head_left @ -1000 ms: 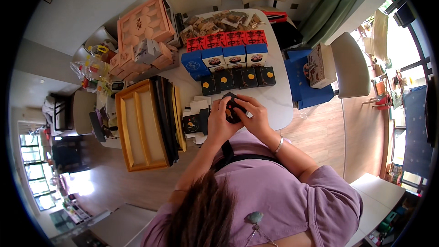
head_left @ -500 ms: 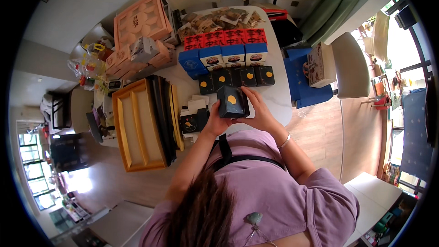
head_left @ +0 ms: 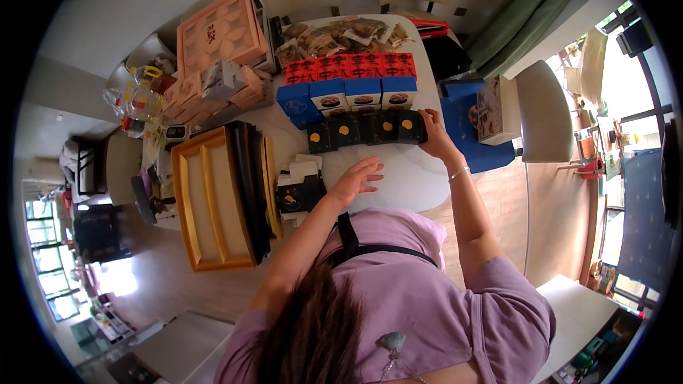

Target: The person assembles small black boxes by folding white paper inserts and placing them inside the boxes. They then close the boxes and arrange them on the table.

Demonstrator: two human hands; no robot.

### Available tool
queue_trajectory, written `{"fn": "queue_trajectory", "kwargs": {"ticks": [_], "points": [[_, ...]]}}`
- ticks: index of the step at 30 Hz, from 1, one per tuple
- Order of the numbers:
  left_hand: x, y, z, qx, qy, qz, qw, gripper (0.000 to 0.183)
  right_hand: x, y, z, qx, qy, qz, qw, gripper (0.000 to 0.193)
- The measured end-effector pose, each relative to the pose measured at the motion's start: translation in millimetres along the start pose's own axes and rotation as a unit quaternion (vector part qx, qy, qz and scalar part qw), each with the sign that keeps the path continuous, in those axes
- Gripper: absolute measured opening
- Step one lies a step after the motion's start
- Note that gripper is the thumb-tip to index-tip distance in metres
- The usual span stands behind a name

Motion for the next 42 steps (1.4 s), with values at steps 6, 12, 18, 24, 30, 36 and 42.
{"fn": "queue_trajectory", "kwargs": {"ticks": [6,12,18,24,30,36,42], "points": [[16,-17,-7,-0.014,0.092,0.104,0.99,0.053,1,-16,-3,-0.026,0.004,0.009,1.0,0.097],[73,-59,-50,-0.218,0.405,0.436,0.773,0.053,-9,-33,-48,-0.074,0.114,-0.063,0.989,0.07],[117,-95,-86,-0.085,0.586,0.418,0.689,0.082,-101,-77,-55,-0.139,-0.193,0.404,0.883,0.026],[126,-112,-80,-0.041,0.62,0.374,0.689,0.09,-178,-128,-49,-0.226,-0.411,0.375,0.8,0.068],[117,-106,-87,-0.099,0.665,0.335,0.66,0.08,-213,-145,-40,-0.211,-0.422,0.326,0.819,0.069],[150,-131,-87,-0.164,0.587,0.164,0.776,0.039,-232,-133,-47,-0.196,-0.319,0.253,0.892,0.051],[141,-106,-100,-0.238,0.46,-0.024,0.855,0.026,-206,-134,-43,-0.147,-0.274,0.391,0.866,0.029]]}}
Point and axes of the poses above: each hand's wrist, its own z-axis towards the middle knuckle, its own x-axis out of the back of the hand, y = z × x, the point moved 2 cm from there along z, towards the middle knuckle, and after that the axes turned 3 degrees about x, right-handed, at the moved point
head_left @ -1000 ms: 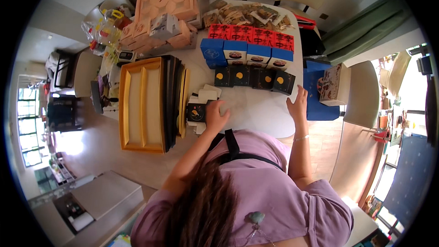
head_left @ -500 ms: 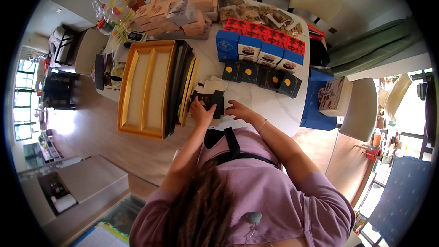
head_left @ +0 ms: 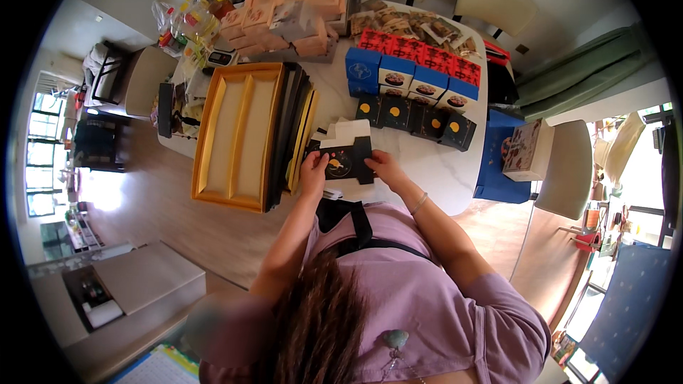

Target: The person assembles small black boxes by folding white paper inserts and placing them inside the boxes. They then close the boxes and arrange them on the table.

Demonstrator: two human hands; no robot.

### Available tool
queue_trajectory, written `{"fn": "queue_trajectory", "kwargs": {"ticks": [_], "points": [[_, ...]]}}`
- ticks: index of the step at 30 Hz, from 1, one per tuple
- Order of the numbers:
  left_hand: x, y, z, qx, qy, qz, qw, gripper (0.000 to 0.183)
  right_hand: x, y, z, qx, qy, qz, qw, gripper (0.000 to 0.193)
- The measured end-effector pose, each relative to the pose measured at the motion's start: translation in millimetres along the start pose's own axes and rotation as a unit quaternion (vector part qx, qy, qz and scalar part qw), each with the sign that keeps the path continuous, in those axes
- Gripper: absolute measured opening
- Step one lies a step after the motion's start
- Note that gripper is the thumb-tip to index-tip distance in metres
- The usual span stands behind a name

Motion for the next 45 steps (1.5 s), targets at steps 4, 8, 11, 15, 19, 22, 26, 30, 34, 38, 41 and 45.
{"fn": "queue_trajectory", "kwargs": {"ticks": [4,8,11,15,19,22,26,30,34,38,41,45], "points": [[-39,83,-36,0.075,-0.092,-0.187,0.975,0.049,2,-52,-34,0.099,0.138,0.117,0.979,0.03],[-77,119,-67,-0.001,-0.181,-0.181,0.967,0.069,-6,-132,-89,0.154,0.145,0.111,0.971,0.038],[-92,157,-90,-0.046,-0.289,-0.138,0.946,0.064,-8,-149,-115,0.224,0.138,0.096,0.96,0.043],[-98,176,-106,-0.164,-0.312,-0.055,0.934,0.072,-3,-146,-137,0.269,0.115,0.114,0.95,0.048],[-100,190,-112,-0.258,-0.308,0.017,0.915,0.082,8,-140,-154,0.276,0.088,0.151,0.945,0.05],[-101,196,-114,-0.259,-0.287,0.03,0.922,0.082,21,-138,-163,0.278,0.09,0.083,0.953,0.048],[-107,206,-117,-0.317,-0.277,0.093,0.902,0.087,31,-155,-171,0.243,0.083,0.349,0.902,0.051],[-114,224,-125,-0.349,-0.294,0.139,0.879,0.082,41,-173,-176,0.213,0.102,0.34,0.911,0.039],[-120,218,-131,-0.378,-0.267,0.027,0.886,0.068,40,-183,-178,0.164,0.124,0.322,0.924,0.032],[-116,222,-127,-0.428,-0.278,0.124,0.851,0.046,41,-175,-174,0.163,0.126,0.322,0.924,0.031],[-115,226,-129,-0.44,-0.276,0.155,0.841,0.031,39,-174,-174,0.147,0.127,0.314,0.929,0.03],[-108,221,-126,-0.334,-0.309,0.093,0.886,0.03,40,-167,-170,0.128,0.138,0.294,0.937,0.027]]}}
Point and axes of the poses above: each hand's wrist, its own z-axis towards the middle knuckle, its own x-axis out of the back of the hand, y = z × x, the point moved 2 cm from there along z, towards the middle knuckle, and after that the axes turned 3 degrees about x, right-handed, at the moved point
